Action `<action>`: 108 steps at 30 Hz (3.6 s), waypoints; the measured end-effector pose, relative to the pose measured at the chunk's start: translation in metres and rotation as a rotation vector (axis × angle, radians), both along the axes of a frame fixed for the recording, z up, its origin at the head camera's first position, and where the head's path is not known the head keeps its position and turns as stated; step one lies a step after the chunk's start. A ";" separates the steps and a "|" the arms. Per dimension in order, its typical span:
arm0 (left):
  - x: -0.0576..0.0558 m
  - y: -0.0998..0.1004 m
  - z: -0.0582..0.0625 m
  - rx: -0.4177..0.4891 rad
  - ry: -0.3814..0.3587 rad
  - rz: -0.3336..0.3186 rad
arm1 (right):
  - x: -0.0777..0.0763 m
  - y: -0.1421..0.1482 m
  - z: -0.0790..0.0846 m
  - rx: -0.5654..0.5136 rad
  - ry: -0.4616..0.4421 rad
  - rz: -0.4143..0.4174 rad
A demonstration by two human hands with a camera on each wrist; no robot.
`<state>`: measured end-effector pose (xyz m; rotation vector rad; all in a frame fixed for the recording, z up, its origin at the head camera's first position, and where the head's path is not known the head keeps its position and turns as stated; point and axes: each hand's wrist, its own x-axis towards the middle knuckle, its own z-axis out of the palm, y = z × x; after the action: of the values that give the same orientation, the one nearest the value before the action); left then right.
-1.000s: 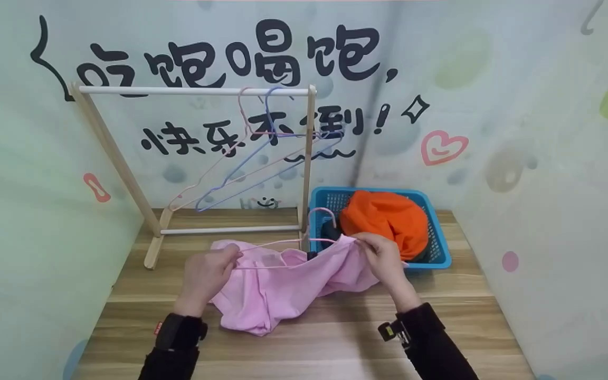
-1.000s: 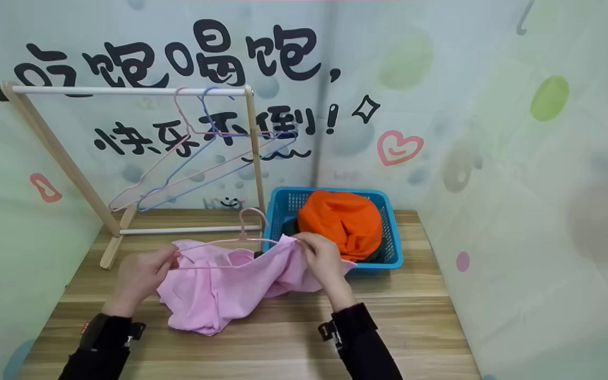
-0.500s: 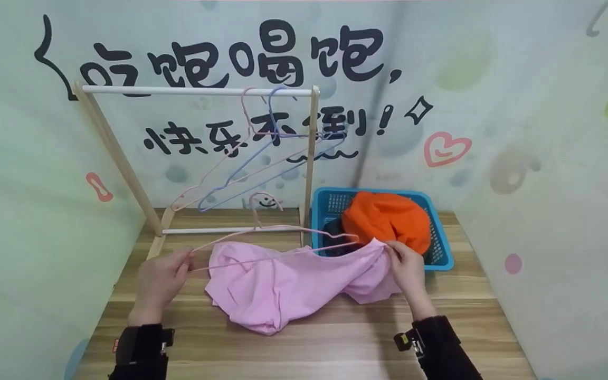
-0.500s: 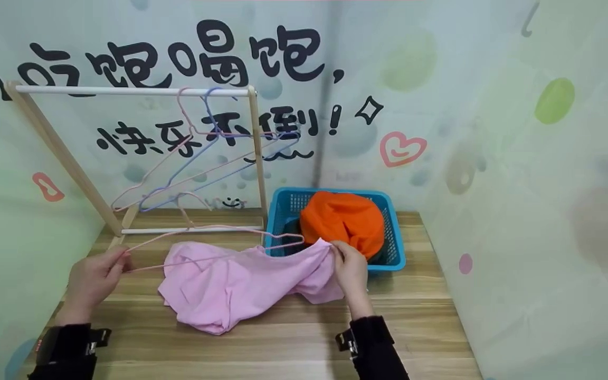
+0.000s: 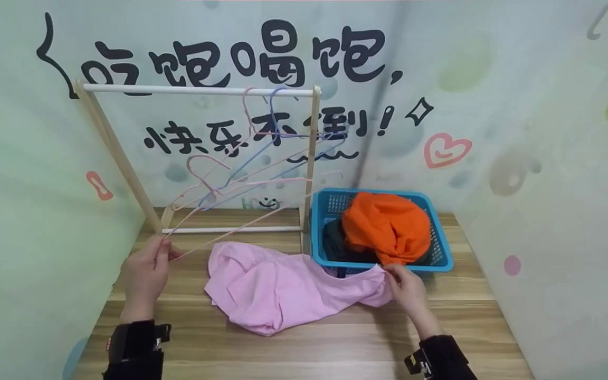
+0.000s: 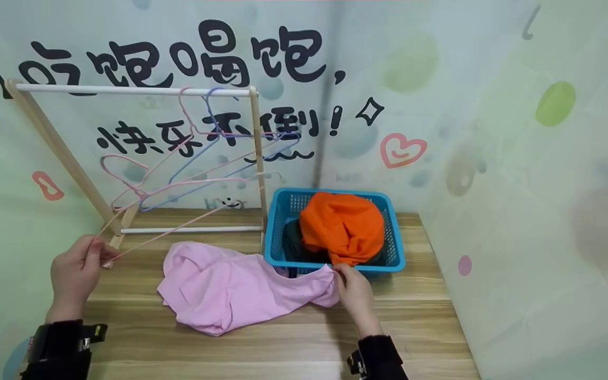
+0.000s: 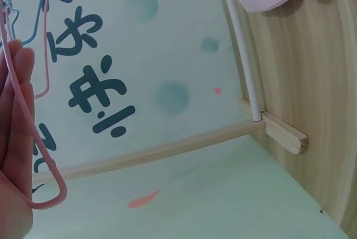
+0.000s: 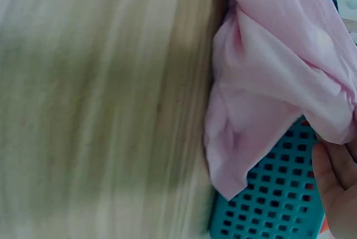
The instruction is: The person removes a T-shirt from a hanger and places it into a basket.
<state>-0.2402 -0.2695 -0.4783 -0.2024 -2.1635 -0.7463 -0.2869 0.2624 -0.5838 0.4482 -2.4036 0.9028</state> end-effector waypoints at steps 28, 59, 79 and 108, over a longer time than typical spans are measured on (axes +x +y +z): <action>-0.004 -0.053 0.000 0.455 -0.078 0.334 | 0.009 0.010 0.003 -0.051 -0.020 -0.072; -0.072 -0.003 0.076 0.000 -0.171 0.426 | 0.019 -0.031 -0.012 -0.008 0.025 0.130; -0.050 -0.016 0.030 0.138 -0.327 0.525 | 0.021 -0.100 -0.026 0.277 -0.133 0.281; -0.013 0.005 -0.093 -0.005 -0.786 0.396 | 0.021 -0.147 -0.059 0.537 -0.293 0.025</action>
<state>-0.2535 -0.2646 -0.5718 0.6020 -2.8054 -0.6443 -0.2655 0.1153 -0.6425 0.5725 -2.9152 0.3319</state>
